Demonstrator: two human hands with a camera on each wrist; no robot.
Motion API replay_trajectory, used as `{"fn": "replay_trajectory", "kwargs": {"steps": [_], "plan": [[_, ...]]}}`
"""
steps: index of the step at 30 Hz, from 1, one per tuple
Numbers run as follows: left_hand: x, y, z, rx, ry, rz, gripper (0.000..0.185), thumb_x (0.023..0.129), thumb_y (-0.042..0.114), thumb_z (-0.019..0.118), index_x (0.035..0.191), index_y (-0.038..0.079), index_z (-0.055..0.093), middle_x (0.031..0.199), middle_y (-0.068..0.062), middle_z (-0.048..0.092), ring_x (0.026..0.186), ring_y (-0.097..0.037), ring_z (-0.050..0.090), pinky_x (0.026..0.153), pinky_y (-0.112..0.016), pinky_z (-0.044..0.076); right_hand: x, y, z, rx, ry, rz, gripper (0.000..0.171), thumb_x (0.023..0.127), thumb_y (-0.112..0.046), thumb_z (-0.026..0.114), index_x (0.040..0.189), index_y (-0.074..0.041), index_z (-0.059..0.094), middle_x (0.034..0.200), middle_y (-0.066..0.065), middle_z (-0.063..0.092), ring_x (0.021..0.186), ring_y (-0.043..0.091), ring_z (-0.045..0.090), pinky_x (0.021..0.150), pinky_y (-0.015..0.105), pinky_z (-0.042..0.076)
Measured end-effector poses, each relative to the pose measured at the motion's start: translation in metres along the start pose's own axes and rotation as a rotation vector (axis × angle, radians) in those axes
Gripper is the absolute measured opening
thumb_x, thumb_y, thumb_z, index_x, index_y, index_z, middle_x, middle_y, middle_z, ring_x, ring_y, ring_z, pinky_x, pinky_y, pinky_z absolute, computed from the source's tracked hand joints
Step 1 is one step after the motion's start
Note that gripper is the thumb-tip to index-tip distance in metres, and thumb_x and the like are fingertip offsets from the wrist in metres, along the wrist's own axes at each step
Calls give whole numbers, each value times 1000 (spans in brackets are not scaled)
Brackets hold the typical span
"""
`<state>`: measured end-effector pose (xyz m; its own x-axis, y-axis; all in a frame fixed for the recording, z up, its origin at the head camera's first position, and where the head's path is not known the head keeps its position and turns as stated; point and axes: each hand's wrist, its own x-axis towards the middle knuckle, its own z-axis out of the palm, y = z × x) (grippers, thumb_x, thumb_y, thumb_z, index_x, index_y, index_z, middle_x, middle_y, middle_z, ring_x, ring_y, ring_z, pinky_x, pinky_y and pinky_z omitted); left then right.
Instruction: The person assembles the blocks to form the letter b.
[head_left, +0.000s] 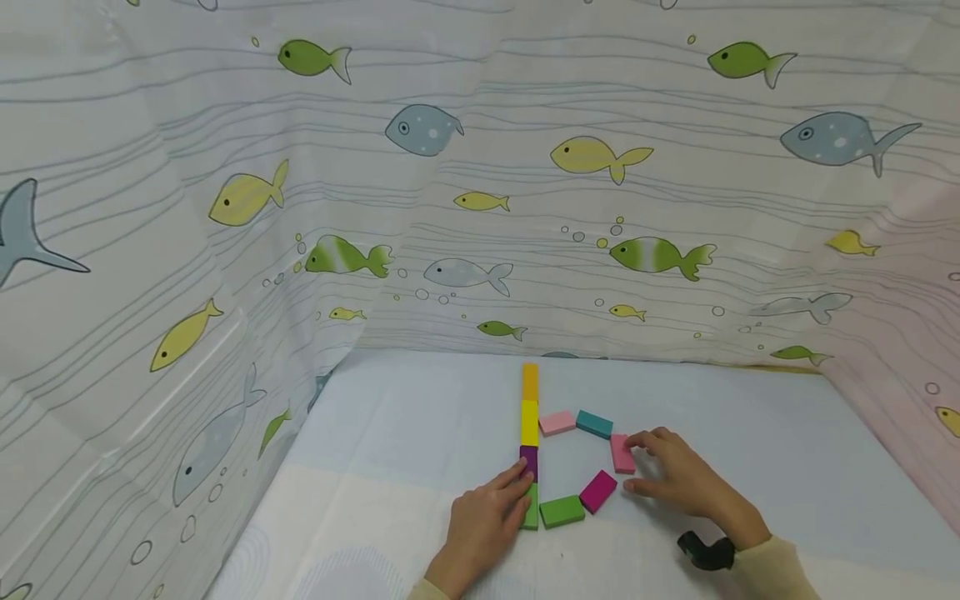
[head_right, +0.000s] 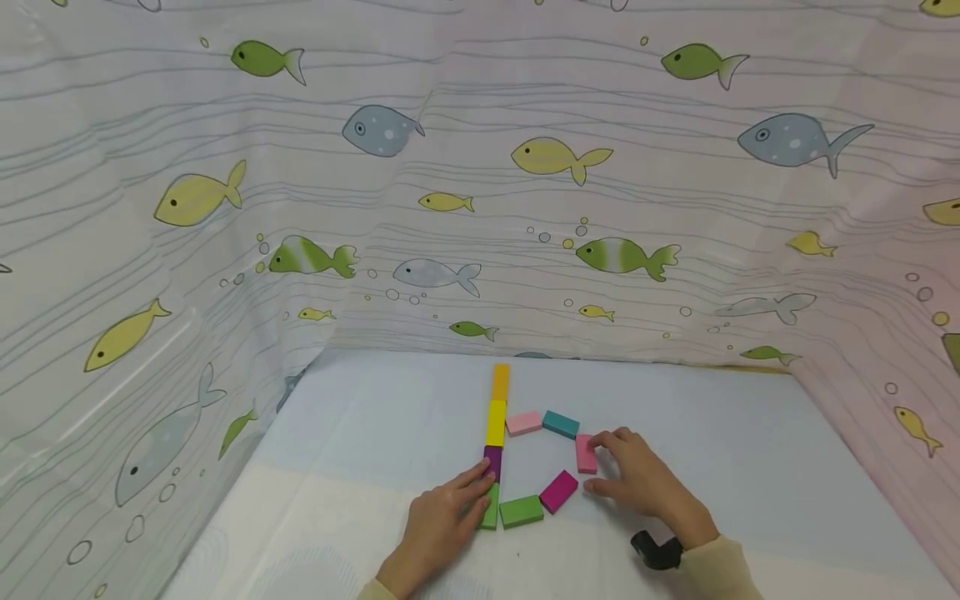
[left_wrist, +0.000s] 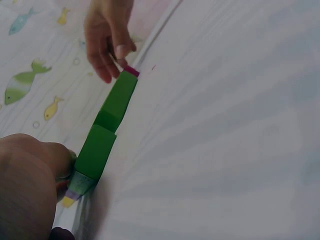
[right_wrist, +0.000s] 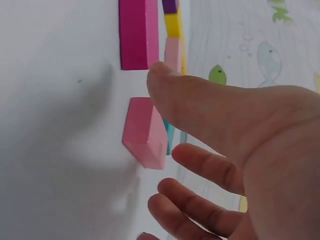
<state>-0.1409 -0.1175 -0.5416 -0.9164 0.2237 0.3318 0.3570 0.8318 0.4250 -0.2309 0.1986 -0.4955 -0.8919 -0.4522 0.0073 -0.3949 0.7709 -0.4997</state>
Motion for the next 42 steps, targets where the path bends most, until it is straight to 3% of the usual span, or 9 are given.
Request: {"fn": "replay_trajectory", "kwargs": {"steps": [8, 15, 25, 42], "plan": [[0, 0, 1, 7, -4, -7, 37, 95, 33, 64, 131, 26, 64, 143, 11, 55, 92, -23, 72, 48, -17, 35, 5, 19, 12, 26, 83, -46, 72, 84, -34, 79, 144, -8, 47, 137, 13, 55, 120, 30, 54, 96, 54, 49], [0, -1, 1, 11, -4, -8, 37, 95, 34, 64, 132, 27, 64, 143, 12, 55, 97, -24, 72, 49, -18, 37, 7, 27, 12, 225, 28, -60, 69, 87, -43, 74, 143, -13, 48, 138, 6, 56, 119, 28, 58, 90, 46, 53], [-1, 0, 1, 10, 1, -2, 37, 96, 34, 63, 132, 27, 64, 143, 11, 55, 95, -23, 72, 48, -17, 35, 9, 29, 18, 184, 77, -100, 61, 86, -26, 78, 139, -8, 53, 133, 8, 61, 116, 29, 59, 88, 46, 55], [0, 0, 2, 21, 32, 22, 36, 96, 33, 64, 130, 25, 65, 142, 11, 57, 92, -22, 73, 48, -15, 35, 9, 20, 22, 113, 82, -82, 55, 84, -29, 79, 132, -12, 59, 126, -1, 63, 115, 20, 58, 96, 48, 49]]}}
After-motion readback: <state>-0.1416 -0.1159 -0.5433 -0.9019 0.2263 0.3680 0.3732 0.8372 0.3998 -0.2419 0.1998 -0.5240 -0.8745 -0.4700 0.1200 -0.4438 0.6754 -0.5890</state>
